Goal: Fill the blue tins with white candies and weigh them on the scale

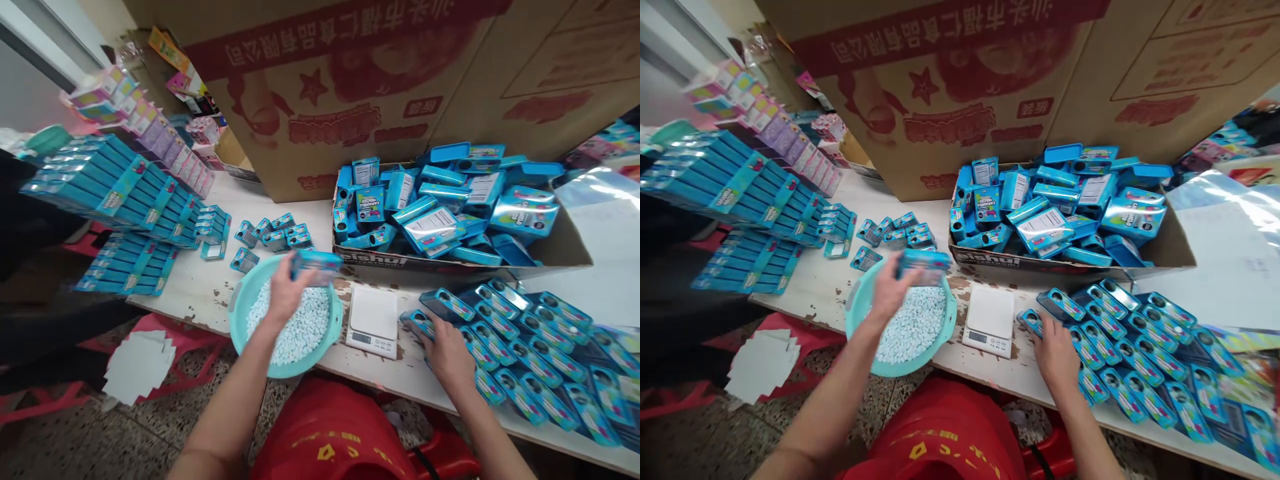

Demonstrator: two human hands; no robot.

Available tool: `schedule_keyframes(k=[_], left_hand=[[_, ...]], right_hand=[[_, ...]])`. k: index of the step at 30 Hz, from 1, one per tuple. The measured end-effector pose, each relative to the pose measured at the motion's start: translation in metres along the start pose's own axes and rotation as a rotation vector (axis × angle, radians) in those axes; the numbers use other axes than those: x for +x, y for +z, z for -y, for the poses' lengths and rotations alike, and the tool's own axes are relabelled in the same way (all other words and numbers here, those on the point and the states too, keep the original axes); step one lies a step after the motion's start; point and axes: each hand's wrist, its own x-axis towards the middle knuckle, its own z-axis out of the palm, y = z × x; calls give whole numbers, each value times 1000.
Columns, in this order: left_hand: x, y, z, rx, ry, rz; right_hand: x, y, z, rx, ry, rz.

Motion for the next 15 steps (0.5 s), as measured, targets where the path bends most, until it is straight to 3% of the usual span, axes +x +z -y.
schedule_keyframes(k=[2, 3, 5, 6, 8, 10, 12, 15], left_hand=[[17, -67, 17, 223, -119, -284], [26, -96, 31, 354, -194, -372], [43, -136, 68, 584, -376, -454], [51, -147, 89, 657, -458, -454], [65, -150, 129, 702, -593, -321], [73, -139, 159, 683, -638, -190], [75, -126, 176, 652, -616, -123], [69, -118, 181, 647, -523, -131]], right_hand=[[0, -9, 4, 117, 36, -64], [1, -13, 7, 174, 66, -96], [6, -20, 16, 270, 114, -134], [10, -21, 22, 308, 113, -136], [19, -19, 35, 363, 56, -106], [29, -11, 48, 396, -28, -61], [37, -2, 61, 410, -78, -23], [41, 5, 73, 393, -90, -5]])
